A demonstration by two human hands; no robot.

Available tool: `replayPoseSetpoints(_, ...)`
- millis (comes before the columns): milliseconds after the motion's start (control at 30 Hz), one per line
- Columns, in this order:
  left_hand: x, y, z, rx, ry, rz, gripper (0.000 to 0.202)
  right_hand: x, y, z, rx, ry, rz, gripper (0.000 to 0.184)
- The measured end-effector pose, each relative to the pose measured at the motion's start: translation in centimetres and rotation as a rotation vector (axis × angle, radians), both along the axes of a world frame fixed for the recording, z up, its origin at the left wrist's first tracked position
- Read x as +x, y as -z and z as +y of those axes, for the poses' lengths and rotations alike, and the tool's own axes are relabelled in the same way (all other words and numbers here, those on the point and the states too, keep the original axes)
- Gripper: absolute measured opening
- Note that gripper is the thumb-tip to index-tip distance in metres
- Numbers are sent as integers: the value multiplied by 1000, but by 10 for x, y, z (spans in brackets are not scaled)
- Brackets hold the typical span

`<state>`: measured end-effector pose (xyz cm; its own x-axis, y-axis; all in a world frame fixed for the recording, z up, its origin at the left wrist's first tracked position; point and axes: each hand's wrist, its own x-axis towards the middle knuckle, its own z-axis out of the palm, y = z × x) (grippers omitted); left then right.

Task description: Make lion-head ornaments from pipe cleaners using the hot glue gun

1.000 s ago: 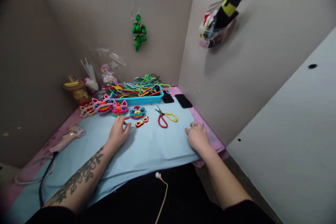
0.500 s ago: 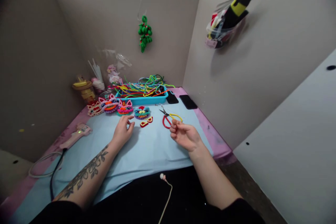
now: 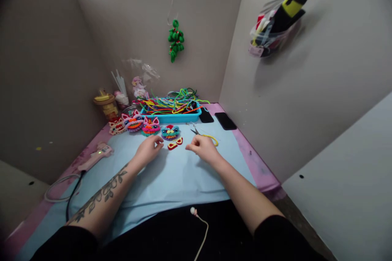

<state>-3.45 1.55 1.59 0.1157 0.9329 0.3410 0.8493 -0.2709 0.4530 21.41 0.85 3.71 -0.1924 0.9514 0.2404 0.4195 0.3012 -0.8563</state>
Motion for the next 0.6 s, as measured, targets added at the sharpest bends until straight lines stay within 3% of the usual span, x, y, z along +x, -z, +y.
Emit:
replayPoseSetpoints(100, 1, -12, 10, -117, 16, 156, 16, -19, 1, 21, -60, -28, -29, 14)
replayPoseSetpoints(200, 6, -16, 18, -150, 25, 212, 19, -35, 10, 35, -56, -54, -44, 12)
replayPoseSetpoints(300, 7, -8, 24, -143, 7, 183, 21, -41, 26, 45, 72, 0, -153, 25)
replayPoseSetpoints(433, 4, 5, 26, -146, -21, 163, 22, -43, 46, 51, 297, -48, -254, 12)
replayPoseSetpoints(600, 0, 11, 23, -195, 3, 117, 25, -51, 52, 51, 358, -103, -378, 14)
